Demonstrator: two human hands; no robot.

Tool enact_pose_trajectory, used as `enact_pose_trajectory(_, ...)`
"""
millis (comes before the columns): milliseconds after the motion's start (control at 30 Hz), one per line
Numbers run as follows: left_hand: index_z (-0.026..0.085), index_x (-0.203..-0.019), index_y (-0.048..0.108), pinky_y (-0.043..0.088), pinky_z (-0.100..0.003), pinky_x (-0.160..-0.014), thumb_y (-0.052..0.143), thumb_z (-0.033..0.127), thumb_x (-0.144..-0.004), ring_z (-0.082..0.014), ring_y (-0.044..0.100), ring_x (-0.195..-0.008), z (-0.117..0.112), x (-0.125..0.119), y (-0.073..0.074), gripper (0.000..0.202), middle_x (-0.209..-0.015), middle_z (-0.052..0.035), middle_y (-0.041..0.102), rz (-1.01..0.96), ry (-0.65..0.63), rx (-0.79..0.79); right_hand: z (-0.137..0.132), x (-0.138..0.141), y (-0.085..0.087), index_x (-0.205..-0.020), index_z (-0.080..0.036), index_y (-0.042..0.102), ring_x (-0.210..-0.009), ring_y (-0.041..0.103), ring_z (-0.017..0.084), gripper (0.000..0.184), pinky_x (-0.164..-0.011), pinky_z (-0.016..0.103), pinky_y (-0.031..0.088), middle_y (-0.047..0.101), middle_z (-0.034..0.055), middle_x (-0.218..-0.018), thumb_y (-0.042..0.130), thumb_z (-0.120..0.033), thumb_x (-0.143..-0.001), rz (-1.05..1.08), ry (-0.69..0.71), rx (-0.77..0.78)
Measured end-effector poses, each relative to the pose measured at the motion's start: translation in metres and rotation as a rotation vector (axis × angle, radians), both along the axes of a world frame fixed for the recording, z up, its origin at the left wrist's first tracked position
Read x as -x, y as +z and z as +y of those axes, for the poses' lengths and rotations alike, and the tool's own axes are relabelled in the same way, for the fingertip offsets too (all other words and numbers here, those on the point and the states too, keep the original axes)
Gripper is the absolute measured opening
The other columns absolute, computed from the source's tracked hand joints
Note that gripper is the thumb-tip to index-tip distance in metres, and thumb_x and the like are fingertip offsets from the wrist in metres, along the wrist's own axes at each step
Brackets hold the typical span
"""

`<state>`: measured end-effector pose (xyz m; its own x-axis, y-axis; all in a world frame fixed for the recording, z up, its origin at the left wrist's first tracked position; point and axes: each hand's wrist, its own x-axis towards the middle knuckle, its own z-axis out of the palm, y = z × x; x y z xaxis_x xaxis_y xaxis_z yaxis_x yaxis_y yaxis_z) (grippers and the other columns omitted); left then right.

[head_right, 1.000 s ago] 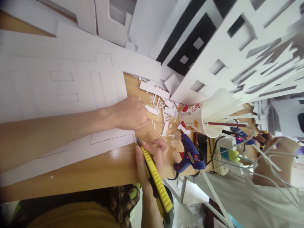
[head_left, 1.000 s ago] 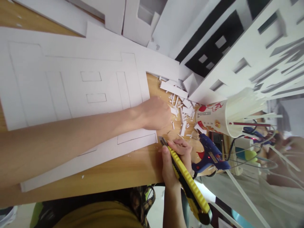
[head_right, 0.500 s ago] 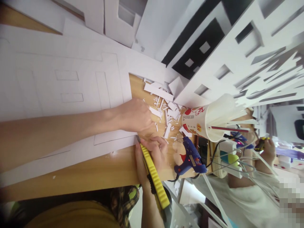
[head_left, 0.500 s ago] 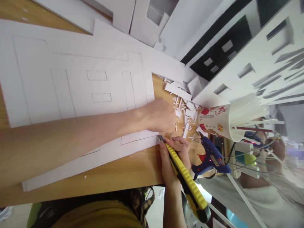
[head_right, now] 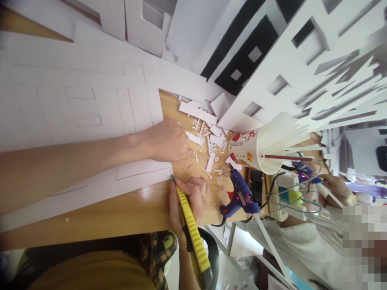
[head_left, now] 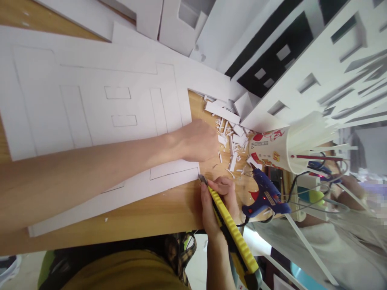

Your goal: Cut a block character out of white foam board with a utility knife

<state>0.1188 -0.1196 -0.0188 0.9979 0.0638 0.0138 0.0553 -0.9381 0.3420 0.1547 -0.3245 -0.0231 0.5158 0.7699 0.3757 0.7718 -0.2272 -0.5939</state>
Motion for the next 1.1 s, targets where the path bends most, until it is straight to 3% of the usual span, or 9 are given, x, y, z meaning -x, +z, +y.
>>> enact_pose_trajectory(167, 0.009, -0.078, 0.076, 0.033, -0.033, -0.060, 0.043, 0.021, -0.100, -0.0229, 0.062, -0.073, 0.000, 0.001, -0.002, 0.041, -0.081, -0.0185, 0.076, -0.026, 0.012, -0.030, -0.010, 0.001, 0.000, -0.087, -0.022, 0.062, -0.074, 0.061, 0.016, 0.010, -0.066, 0.032, 0.052, 0.059, -0.0011, -0.080, 0.072, -0.024, -0.087, 0.065, -0.031, 0.023)
enact_pose_trajectory(300, 0.012, -0.071, 0.076, 0.027, -0.032, -0.057, 0.046, 0.022, -0.097, -0.0193, 0.060, -0.066, -0.001, -0.001, -0.003, 0.040, -0.074, -0.0137, 0.075, -0.055, 0.025, -0.034, -0.010, 0.002, -0.002, -0.094, -0.021, 0.059, -0.064, 0.057, 0.010, 0.014, -0.055, 0.026, 0.047, 0.057, 0.0000, -0.092, 0.070, -0.027, -0.088, 0.171, -0.116, -0.122)
enact_pose_trajectory(500, 0.017, -0.059, 0.071, 0.019, -0.033, -0.053, 0.054, 0.034, -0.089, -0.0132, 0.041, -0.048, 0.006, 0.002, 0.003, 0.038, -0.061, -0.0061, 0.068, -0.007, 0.069, 0.081, -0.001, 0.008, 0.008, -0.096, -0.021, 0.060, -0.085, 0.059, 0.018, 0.022, -0.075, 0.036, 0.051, 0.056, 0.0019, -0.092, 0.069, -0.039, -0.088, 0.039, -0.282, -0.195)
enact_pose_trajectory(633, 0.020, -0.050, 0.066, 0.021, -0.031, -0.054, 0.070, 0.058, -0.077, -0.0108, 0.036, -0.048, 0.016, 0.009, 0.018, 0.047, -0.051, -0.0010, 0.060, 0.121, -0.075, 0.253, -0.005, 0.008, 0.008, -0.094, -0.021, 0.063, -0.091, 0.059, 0.020, 0.020, -0.086, 0.040, 0.048, 0.059, 0.0021, -0.089, 0.068, -0.039, -0.089, 0.063, -0.396, -0.271)
enact_pose_trajectory(700, 0.022, -0.050, 0.065, 0.023, -0.030, -0.054, 0.080, 0.060, -0.065, -0.0107, 0.039, -0.049, 0.018, 0.012, 0.029, 0.044, -0.049, 0.0009, 0.058, 0.180, -0.087, 0.307, -0.008, 0.008, 0.004, -0.093, -0.021, 0.062, -0.091, 0.060, 0.020, 0.022, -0.088, 0.040, 0.047, 0.060, 0.0019, -0.089, 0.066, -0.042, -0.089, 0.110, -0.460, -0.330)
enact_pose_trajectory(800, 0.023, -0.052, 0.068, 0.025, -0.030, -0.056, 0.085, 0.055, -0.061, -0.0116, 0.043, -0.050, 0.018, 0.016, 0.050, 0.038, -0.049, 0.0026, 0.058, 0.196, 0.011, 0.388, -0.011, 0.008, -0.003, -0.099, -0.021, 0.061, -0.090, 0.064, 0.020, 0.026, -0.090, 0.040, 0.048, 0.064, 0.0010, -0.084, 0.057, -0.046, -0.095, 0.213, -0.494, -0.375)
enact_pose_trajectory(900, 0.023, -0.056, 0.071, 0.029, -0.029, -0.060, 0.084, 0.050, -0.067, -0.0127, 0.050, -0.055, 0.021, 0.021, 0.084, 0.032, -0.057, 0.0018, 0.065, 0.060, 0.106, 0.447, -0.009, 0.007, -0.007, -0.111, -0.019, 0.059, -0.077, 0.069, 0.020, 0.038, -0.083, 0.040, 0.051, 0.067, -0.0003, -0.071, 0.048, -0.053, -0.098, 0.266, -0.460, -0.477)
enact_pose_trajectory(1033, 0.024, -0.063, 0.074, 0.036, -0.028, -0.065, 0.078, 0.049, -0.074, -0.0169, 0.061, -0.070, 0.028, 0.035, 0.150, 0.029, -0.072, -0.0010, 0.072, -0.254, 0.197, 0.413, 0.005, -0.002, 0.006, -0.106, -0.020, 0.055, -0.039, 0.057, 0.017, 0.055, -0.048, 0.030, 0.045, 0.060, -0.0068, -0.053, 0.059, -0.071, -0.085, 0.464, -0.318, -0.753)
enact_pose_trajectory(1100, 0.024, -0.065, 0.073, 0.039, -0.028, -0.066, 0.074, 0.051, -0.079, -0.0177, 0.062, -0.073, 0.028, 0.047, 0.188, 0.031, -0.075, -0.0020, 0.072, -0.409, 0.237, 0.384, 0.011, -0.008, 0.024, -0.106, -0.020, 0.055, -0.042, 0.060, 0.018, 0.053, -0.049, 0.033, 0.049, 0.065, -0.0046, -0.059, 0.063, -0.068, -0.085, 0.563, -0.309, -0.830)
